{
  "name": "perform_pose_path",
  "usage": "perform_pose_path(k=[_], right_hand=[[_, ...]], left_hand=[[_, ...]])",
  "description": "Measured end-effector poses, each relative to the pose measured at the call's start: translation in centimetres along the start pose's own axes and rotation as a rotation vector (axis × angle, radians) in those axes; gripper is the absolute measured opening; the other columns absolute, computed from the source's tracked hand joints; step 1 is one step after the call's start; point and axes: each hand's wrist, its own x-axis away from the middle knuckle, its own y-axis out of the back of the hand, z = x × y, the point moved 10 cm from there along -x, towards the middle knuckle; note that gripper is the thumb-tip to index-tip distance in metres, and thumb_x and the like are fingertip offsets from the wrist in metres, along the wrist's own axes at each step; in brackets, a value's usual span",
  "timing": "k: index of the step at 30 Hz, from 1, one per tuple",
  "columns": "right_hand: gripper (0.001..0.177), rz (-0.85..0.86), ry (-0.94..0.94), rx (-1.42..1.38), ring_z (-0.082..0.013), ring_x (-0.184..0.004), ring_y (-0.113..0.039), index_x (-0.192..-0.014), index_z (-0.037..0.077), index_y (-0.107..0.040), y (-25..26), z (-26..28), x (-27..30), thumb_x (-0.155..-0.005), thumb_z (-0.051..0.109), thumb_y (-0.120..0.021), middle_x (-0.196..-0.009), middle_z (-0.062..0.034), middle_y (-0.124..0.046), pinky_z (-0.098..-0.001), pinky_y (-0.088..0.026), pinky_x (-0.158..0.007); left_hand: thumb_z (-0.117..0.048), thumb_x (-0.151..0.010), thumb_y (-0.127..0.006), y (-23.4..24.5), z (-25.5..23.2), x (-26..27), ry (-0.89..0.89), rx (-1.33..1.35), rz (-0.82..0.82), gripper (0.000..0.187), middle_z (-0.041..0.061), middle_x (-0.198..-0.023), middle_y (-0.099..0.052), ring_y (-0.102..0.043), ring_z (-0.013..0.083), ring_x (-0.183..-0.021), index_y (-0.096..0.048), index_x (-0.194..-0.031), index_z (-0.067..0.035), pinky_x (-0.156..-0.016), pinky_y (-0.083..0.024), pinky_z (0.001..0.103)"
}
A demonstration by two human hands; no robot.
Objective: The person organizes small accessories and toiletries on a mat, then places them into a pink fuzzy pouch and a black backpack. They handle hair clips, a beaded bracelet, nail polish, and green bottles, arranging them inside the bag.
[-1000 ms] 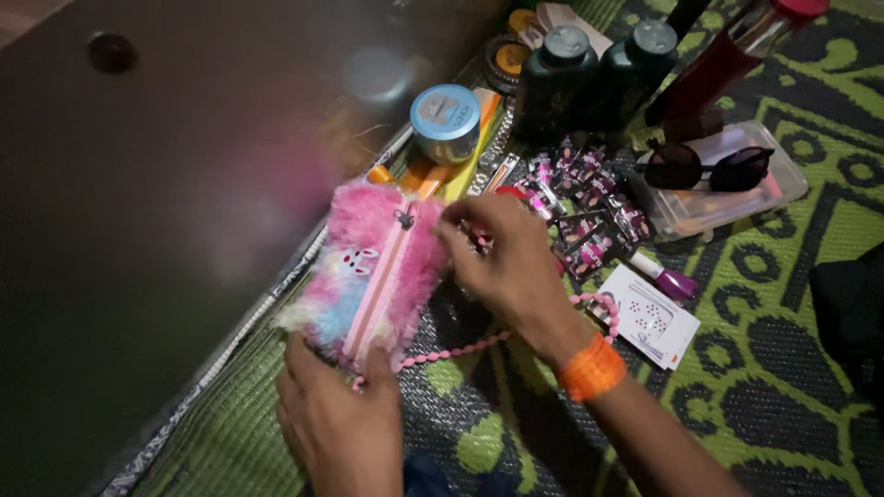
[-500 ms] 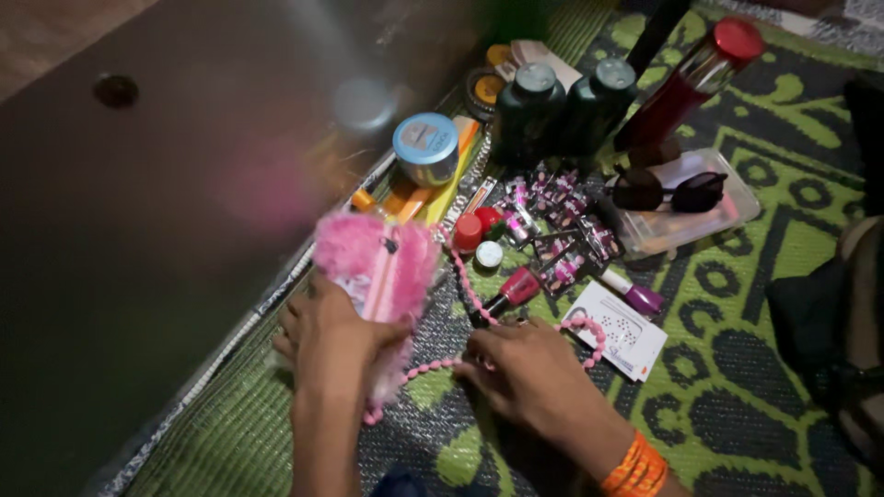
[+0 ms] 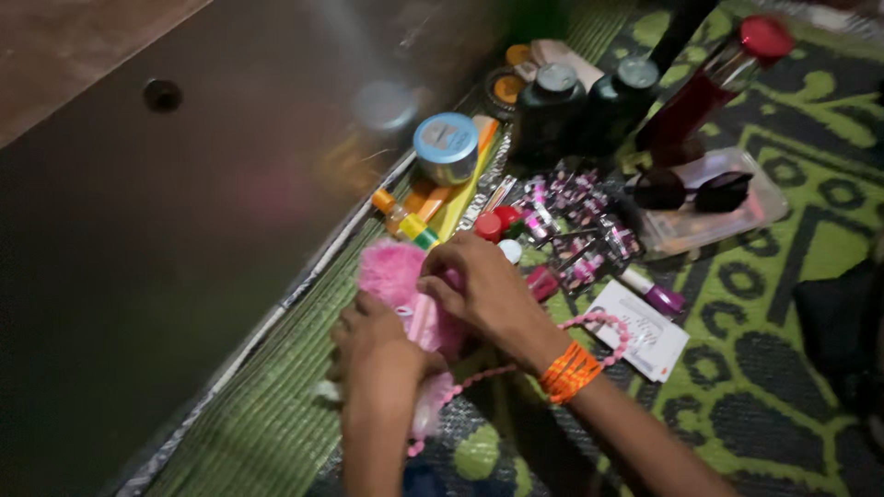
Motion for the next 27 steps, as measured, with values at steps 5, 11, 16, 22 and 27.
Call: perform_pose_path(k=[5, 11, 16, 22, 27], right_hand=[[0.015, -0.134, -0.134, -0.156, -0.0252, -0.085, -0.069, -0.093, 0.005, -0.071, -0.2, -1.9, 0.6, -0.082, 0.014, -0.074, -0.091, -0.0124, -0.067, -0.039, -0.054, -0.075], [0.015, -0.256, -0.42, -0.167, -0.0264, -0.073, -0.072, -0.09, 0.006, -0.072, -0.4, -5.7, 0.5, -0.081, 0.017, -0.076, -0.082, -0.0127, -0.071, -0.0393, -0.054, -0.07], [0.017, -0.531, -0.175, -0.01, -0.0315, -0.076, -0.068, -0.082, 0.003, -0.074, 2.4, -3.5, -0.5, -0.075, 0.015, -0.083, -0.084, -0.0149, -0.071, -0.0426, -0.052, -0.067], [0.024, -0.344, -0.266, -0.236, -0.0237, -0.071, -0.073, -0.096, 0.001, -0.07, 2.5, -4.9, -0.5, -0.086, 0.022, -0.077, -0.082, -0.0138, -0.073, -0.0389, -0.057, -0.067], [0.021, -0.216, -0.253, -0.233, -0.0197, -0.078, -0.075, -0.105, 0.002, -0.07, 3.2, -4.1, 4.9, -0.095, 0.019, -0.067, -0.09, -0.011, -0.077, -0.0351, -0.059, -0.071]], left_hand=[[-0.029, -0.053, -0.105, -1.6, -0.3, -0.9, 0.006, -0.051, 0.023, 0.14, 0.014, -0.16, -0.028, -0.027, 0.0352, -0.148, -0.013, -0.156, -0.003, -0.109, -0.038, 0.072], [-0.028, -0.054, -0.104, -2.7, -0.5, -1.9, 0.023, -0.073, 0.021, 0.149, 0.02, -0.16, -0.021, -0.022, 0.0422, -0.146, -0.002, -0.158, 0.003, -0.108, -0.039, 0.068], [-0.03, -0.056, -0.105, -2.4, -1.2, -1.1, 0.001, -0.043, 0.038, 0.152, 0.017, -0.161, -0.017, -0.016, 0.0415, -0.148, 0.003, -0.157, 0.003, -0.107, -0.035, 0.075], [-0.044, -0.049, -0.105, -0.5, 0.5, 1.9, -0.04, 0.061, 0.02, 0.141, 0.02, -0.158, -0.035, -0.036, 0.039, -0.146, -0.019, -0.155, -0.006, -0.114, -0.04, 0.059], [-0.06, -0.055, -0.096, -0.3, 0.7, 1.8, -0.1, 0.282, -0.005, 0.124, 0.033, -0.13, -0.06, -0.064, 0.0438, -0.12, -0.038, -0.143, 0.006, -0.102, -0.053, 0.045]])
